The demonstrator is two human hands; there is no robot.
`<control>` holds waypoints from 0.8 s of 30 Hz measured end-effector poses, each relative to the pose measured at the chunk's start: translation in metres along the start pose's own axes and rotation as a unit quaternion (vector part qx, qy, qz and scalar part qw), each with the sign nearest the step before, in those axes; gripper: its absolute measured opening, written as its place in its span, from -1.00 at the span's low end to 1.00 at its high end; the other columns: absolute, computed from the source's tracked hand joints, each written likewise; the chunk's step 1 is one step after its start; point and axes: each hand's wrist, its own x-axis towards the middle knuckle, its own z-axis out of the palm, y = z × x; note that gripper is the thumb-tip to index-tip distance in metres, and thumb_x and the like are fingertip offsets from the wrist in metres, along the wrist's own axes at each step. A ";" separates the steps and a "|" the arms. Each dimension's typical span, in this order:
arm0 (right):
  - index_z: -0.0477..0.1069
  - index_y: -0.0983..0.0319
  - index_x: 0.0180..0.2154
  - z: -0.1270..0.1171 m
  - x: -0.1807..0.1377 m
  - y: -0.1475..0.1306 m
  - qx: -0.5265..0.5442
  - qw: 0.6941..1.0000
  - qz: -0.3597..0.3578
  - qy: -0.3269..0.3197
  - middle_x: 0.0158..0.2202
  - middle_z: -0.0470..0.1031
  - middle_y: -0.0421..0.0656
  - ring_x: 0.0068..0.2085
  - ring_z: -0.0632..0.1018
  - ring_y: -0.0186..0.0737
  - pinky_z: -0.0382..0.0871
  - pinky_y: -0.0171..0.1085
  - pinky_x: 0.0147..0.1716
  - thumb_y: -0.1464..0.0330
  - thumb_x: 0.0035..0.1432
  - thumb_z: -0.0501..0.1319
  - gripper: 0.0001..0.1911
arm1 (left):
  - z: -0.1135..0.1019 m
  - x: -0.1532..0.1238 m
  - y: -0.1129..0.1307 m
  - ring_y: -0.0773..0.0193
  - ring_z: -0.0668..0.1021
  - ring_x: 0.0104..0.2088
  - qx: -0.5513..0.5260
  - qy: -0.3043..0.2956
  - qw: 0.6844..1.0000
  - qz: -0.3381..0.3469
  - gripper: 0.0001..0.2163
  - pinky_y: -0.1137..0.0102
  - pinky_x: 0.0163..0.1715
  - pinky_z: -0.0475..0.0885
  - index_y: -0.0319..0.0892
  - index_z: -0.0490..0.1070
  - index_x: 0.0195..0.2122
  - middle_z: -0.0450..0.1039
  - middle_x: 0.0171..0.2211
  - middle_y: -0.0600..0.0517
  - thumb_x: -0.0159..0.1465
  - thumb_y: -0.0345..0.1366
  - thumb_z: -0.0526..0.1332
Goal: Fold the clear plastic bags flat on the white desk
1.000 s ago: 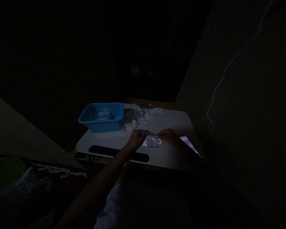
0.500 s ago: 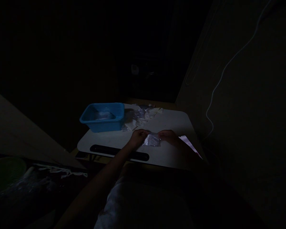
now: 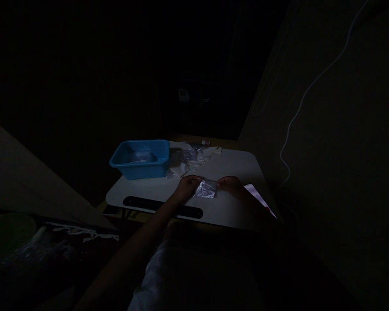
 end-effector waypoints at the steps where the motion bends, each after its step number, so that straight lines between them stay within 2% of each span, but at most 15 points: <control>1: 0.41 0.25 -0.59 0.001 0.000 0.000 0.005 1.000 0.000 -0.001 -0.65 0.43 -0.22 -0.56 0.42 -0.34 0.25 -0.37 -0.56 0.22 -0.30 0.24 -0.78 | 0.001 0.000 0.000 0.47 0.31 -0.65 -0.004 -0.008 1.000 -0.007 -0.71 0.54 -0.65 0.16 -0.31 0.44 -0.40 0.32 -0.65 0.13 0.00 -0.14 0.22; 5: 0.42 0.25 -0.57 0.001 0.001 0.000 0.007 1.000 0.006 0.000 -0.64 0.42 -0.23 -0.55 0.43 -0.33 0.26 -0.35 -0.54 0.22 -0.27 0.21 -0.78 | 0.002 0.001 -0.003 0.42 0.41 -0.56 -0.007 -0.024 1.000 -0.015 -0.67 0.53 -0.58 0.25 -0.30 0.44 -0.28 0.44 -0.49 0.03 -0.09 -0.28 0.30; 9: 0.45 0.24 -0.53 -0.001 0.002 -0.001 -0.021 1.000 -0.003 0.011 -0.53 0.49 -0.18 -0.43 0.48 -0.26 0.30 -0.32 -0.46 0.20 -0.22 0.20 -0.77 | 0.002 0.004 -0.005 0.44 0.40 -0.54 -0.014 -0.033 0.999 -0.011 -0.64 0.56 -0.59 0.25 -0.26 0.38 -0.24 0.45 -0.43 0.03 -0.13 -0.44 0.29; 14: 0.46 0.22 -0.30 0.004 0.001 -0.006 0.009 1.000 -0.016 0.014 -0.31 0.53 -0.13 -0.28 0.51 -0.21 0.35 -0.27 -0.33 0.19 -0.19 0.23 -0.64 | 0.002 0.003 -0.001 0.51 0.32 -0.60 0.015 -0.050 0.998 0.026 -0.61 0.60 -0.64 0.18 -0.26 0.34 -0.19 0.42 -0.44 0.07 -0.11 -0.51 0.22; 16: 0.45 0.24 -0.30 0.009 0.000 -0.007 0.036 0.999 -0.011 -0.006 -0.34 0.52 -0.12 -0.31 0.51 -0.21 0.36 -0.27 -0.34 0.20 -0.25 0.27 -0.60 | 0.004 0.002 0.001 0.52 0.30 -0.62 0.022 -0.059 0.998 0.029 -0.61 0.61 -0.65 0.17 -0.27 0.34 -0.18 0.39 -0.49 0.11 -0.10 -0.53 0.21; 19: 0.45 0.28 -0.45 0.015 -0.001 -0.010 0.031 0.999 0.000 -0.026 -0.50 0.49 -0.16 -0.43 0.49 -0.23 0.34 -0.29 -0.45 0.19 -0.33 0.30 -0.65 | 0.006 0.001 0.003 0.52 0.30 -0.62 0.021 -0.066 0.997 0.017 -0.59 0.61 -0.65 0.18 -0.26 0.33 -0.16 0.37 -0.53 0.14 -0.10 -0.54 0.22; 22: 0.41 0.27 -0.57 0.014 -0.001 -0.014 0.007 1.000 0.000 -0.016 -0.60 0.43 -0.20 -0.52 0.45 -0.27 0.29 -0.32 -0.54 0.16 -0.35 0.29 -0.68 | 0.007 0.000 0.004 0.50 0.36 -0.61 0.013 -0.044 0.999 -0.003 -0.56 0.60 -0.64 0.23 -0.25 0.33 -0.14 0.38 -0.54 0.14 -0.11 -0.51 0.27; 24: 0.41 0.27 -0.57 0.010 0.000 -0.016 0.003 1.000 -0.003 0.004 -0.61 0.42 -0.20 -0.53 0.45 -0.28 0.28 -0.33 -0.55 0.14 -0.34 0.29 -0.68 | 0.006 0.000 0.004 0.47 0.39 -0.61 -0.002 -0.024 0.999 -0.031 -0.64 0.57 -0.63 0.28 -0.28 0.36 -0.23 0.39 -0.57 0.12 -0.11 -0.45 0.31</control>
